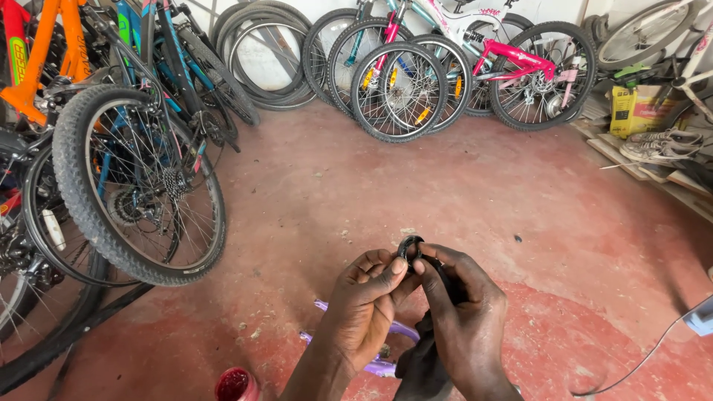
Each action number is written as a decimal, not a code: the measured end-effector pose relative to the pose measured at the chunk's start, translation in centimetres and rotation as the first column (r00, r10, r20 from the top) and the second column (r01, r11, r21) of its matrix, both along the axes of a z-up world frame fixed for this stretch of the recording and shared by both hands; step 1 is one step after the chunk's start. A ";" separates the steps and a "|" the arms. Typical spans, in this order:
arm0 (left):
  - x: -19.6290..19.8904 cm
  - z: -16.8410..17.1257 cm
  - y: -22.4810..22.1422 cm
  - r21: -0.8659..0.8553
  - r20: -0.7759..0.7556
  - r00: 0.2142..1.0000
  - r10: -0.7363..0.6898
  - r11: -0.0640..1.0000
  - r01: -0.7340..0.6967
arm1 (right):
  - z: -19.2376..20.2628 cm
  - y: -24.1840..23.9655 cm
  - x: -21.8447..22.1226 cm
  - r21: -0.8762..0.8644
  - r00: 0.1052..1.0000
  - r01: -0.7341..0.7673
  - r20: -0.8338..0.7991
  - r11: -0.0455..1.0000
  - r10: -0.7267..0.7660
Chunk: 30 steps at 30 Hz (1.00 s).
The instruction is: Cleaning a bicycle fork and its headset bearing using a cloth
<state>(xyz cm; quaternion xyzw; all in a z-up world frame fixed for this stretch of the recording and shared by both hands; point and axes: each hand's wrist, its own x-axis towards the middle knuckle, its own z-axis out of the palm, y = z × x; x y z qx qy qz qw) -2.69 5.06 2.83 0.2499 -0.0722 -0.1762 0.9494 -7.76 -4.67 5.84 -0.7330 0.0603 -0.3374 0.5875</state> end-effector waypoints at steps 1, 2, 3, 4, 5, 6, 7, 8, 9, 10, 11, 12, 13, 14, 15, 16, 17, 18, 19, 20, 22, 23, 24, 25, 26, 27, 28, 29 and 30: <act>0.1 -0.1 0.1 0.001 0.000 1.000 0.000 1.000 0.000 | 0.0 0.0 0.0 0.001 1.000 0.000 0.000 1.000 0.000; 0.2 -0.2 0.1 0.000 -0.003 1.000 0.005 1.000 -0.005 | 0.0 0.0 0.0 -0.069 1.000 0.019 0.007 0.997 -0.018; 0.2 -0.4 0.2 0.000 -0.007 1.000 0.009 1.000 -0.009 | 0.0 0.0 -0.1 -0.138 0.999 0.039 0.014 0.990 -0.038; 0.1 -0.2 0.2 0.000 -0.008 1.000 0.009 1.000 -0.009 | 0.0 0.0 -0.2 -0.138 0.999 0.039 0.013 0.990 -0.038; 0.0 0.0 0.2 0.000 -0.024 1.000 0.006 1.000 -0.006 | 0.1 0.0 -0.2 -0.144 1.000 0.029 0.004 0.989 -0.029; -0.1 0.3 0.3 -0.001 -0.039 0.999 0.002 1.000 -0.002 | 0.1 0.0 -0.2 -0.151 1.000 0.019 -0.005 0.988 -0.020; -0.2 0.6 0.2 0.000 -0.039 0.999 0.002 1.000 -0.002 | 0.3 0.2 -0.3 -0.150 1.000 0.019 -0.006 0.988 -0.020; -0.4 0.8 0.1 -0.009 -0.107 0.994 0.003 1.000 -0.004 | 0.4 0.3 -0.4 -0.105 0.997 0.036 -0.071 0.994 -0.043; -0.5 1.1 0.0 -0.019 -0.177 0.984 0.002 1.000 -0.006 | 0.5 0.4 -0.5 -0.062 0.988 0.055 -0.137 0.997 -0.064; -0.7 1.5 0.1 -0.019 -0.178 0.984 0.002 1.000 -0.005 | 0.3 0.4 -0.4 -0.061 0.988 0.056 -0.139 0.997 -0.064; -0.8 1.9 0.1 0.008 -0.185 0.983 0.002 1.000 0.000 | 0.2 0.4 -0.2 -0.028 0.984 0.098 -0.149 0.995 -0.102; -1.0 2.3 0.1 0.035 -0.193 0.981 0.002 0.999 0.005 | 0.1 0.3 -0.1 0.006 0.977 0.141 -0.161 0.990 -0.138; -0.8 2.0 0.0 0.034 -0.193 0.981 0.003 0.999 0.004 | 0.3 0.2 0.0 0.005 0.977 0.140 -0.161 0.990 -0.138; -0.6 1.8 0.0 0.023 -0.183 0.983 -0.010 1.000 0.014 | 0.5 0.0 0.2 -0.002 0.955 0.175 -0.241 0.985 -0.171; -0.5 1.5 -0.1 0.014 -0.174 0.985 -0.020 1.000 0.023 | 0.6 -0.1 0.3 -0.012 0.926 0.208 -0.319 0.978 -0.201; -0.4 1.1 -0.1 0.014 -0.174 0.985 -0.019 1.000 0.021 | 0.3 -0.6 0.6 -0.012 0.926 0.206 -0.319 0.978 -0.199; -0.3 0.8 -0.1 0.017 -0.135 0.990 -0.030 0.999 0.033 | -0.1 -1.1 0.9 -0.092 0.879 0.179 -0.431 0.979 -0.202; -0.2 0.4 -0.2 0.021 -0.096 0.995 -0.042 0.999 0.044 | -0.4 -1.7 1.1 -0.168 0.818 0.142 -0.535 0.976 -0.211; -0.2 0.3 -0.2 0.022 -0.098 0.994 -0.042 0.999 0.045 | -0.6 -1.8 1.2 -0.167 0.817 0.143 -0.537 0.976 -0.211; -0.2 0.2 -0.3 0.006 -0.125 0.992 -0.032 0.999 0.033 | -0.9 -2.0 1.2 -0.117 0.799 0.136 -0.574 0.984 -0.178; -0.1 0.1 -0.4 -0.011 -0.154 0.988 -0.027 1.000 0.025 | -0.8 -2.3 1.4 -0.068 0.779 0.136 -0.609 0.988 -0.149; -0.1 0.0 -0.4 -0.001 -0.134 0.991 -0.031 1.000 0.031 | -0.7 -2.5 1.5 -0.043 0.778 0.129 -0.615 0.991 -0.128; -0.1 -0.1 -0.4 0.010 -0.114 0.993 -0.035 0.999 0.036 | -0.5 -2.6 1.5 -0.017 0.776 0.122 -0.621 0.992 -0.106; -0.1 -0.1 -0.5 0.006 -0.115 0.993 -0.037 0.999 0.038 | 0.0 -2.5 1.4 -0.021 0.775 0.123 -0.622 0.992 -0.109; -0.1 0.0 -0.4 -0.032 -0.090 0.995 -0.038 0.999 0.035 | 0.6 -2.3 1.2 0.052 0.803 0.109 -0.593 0.993 -0.057; -0.1 0.0 -0.2 -0.066 -0.064 0.997 -0.036 0.997 0.031 | 1.1 -2.0 1.1 0.128 0.830 0.089 -0.558 0.988 -0.003; -0.1 -0.2 -0.2 -0.066 -0.065 0.997 -0.034 0.997 0.030 | 0.4 -2.3 1.1 0.128 0.829 0.088 -0.559 0.988 -0.001; 0.0 -0.5 -0.3 -0.096 -0.072 0.997 -0.037 0.995 0.030 | -0.3 -2.7 1.2 0.076 0.911 0.025 -0.412 0.997 0.008; 0.2 -0.7 -0.3 -0.125 -0.080 0.996 -0.040 0.992 0.030 | -1.0 -3.1 1.3 0.016 0.967 -0.026 -0.253 1.000 0.030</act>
